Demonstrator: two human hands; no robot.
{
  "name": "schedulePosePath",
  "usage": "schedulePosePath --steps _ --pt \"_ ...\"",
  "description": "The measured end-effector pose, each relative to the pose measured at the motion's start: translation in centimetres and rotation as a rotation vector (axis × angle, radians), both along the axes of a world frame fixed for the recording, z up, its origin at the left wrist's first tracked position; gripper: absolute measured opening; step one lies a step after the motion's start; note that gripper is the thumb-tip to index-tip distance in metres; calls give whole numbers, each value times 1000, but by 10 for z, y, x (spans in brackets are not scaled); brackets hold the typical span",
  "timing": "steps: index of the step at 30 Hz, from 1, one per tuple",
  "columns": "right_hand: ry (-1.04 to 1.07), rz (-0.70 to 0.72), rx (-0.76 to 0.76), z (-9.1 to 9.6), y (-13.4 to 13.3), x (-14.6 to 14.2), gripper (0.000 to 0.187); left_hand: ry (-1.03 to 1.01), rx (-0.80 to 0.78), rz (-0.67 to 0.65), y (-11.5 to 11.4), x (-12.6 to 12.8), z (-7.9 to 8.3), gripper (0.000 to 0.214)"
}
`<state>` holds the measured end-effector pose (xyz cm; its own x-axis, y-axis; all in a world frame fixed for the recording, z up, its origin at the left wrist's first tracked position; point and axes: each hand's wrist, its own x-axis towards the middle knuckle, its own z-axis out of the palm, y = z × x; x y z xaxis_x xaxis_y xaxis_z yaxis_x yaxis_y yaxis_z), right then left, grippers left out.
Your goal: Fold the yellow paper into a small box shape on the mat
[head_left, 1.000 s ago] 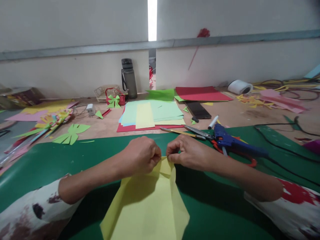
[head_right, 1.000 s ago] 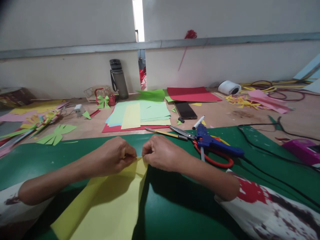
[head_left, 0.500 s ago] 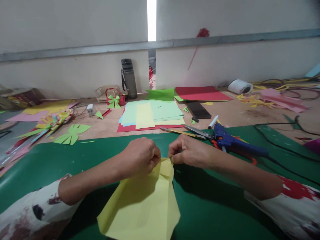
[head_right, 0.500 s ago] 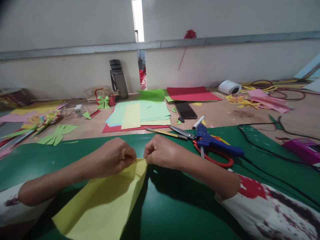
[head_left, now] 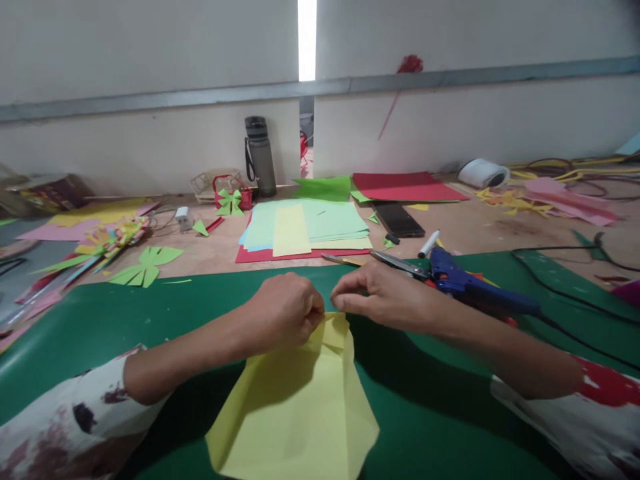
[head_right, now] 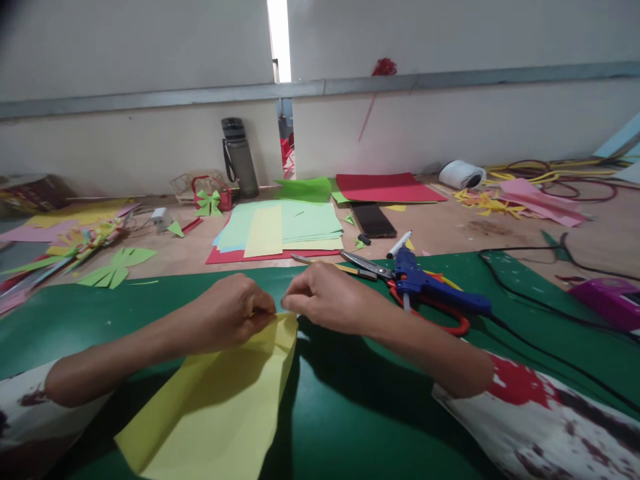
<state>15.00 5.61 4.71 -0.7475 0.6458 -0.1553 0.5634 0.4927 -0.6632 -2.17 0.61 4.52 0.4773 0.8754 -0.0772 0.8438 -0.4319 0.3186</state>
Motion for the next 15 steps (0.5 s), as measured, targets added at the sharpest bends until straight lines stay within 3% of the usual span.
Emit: schedulePosePath --steps 3,9,15 --pt "-36 34 68 -2 -5 -7 18 -93 -48 2 5 -3 -3 17" --pt "-74 6 186 -4 -7 -11 19 -332 -426 78 20 -17 -6 20" --pt "-149 72 302 -5 -7 -15 23 -355 -518 147 23 -16 -7 20"
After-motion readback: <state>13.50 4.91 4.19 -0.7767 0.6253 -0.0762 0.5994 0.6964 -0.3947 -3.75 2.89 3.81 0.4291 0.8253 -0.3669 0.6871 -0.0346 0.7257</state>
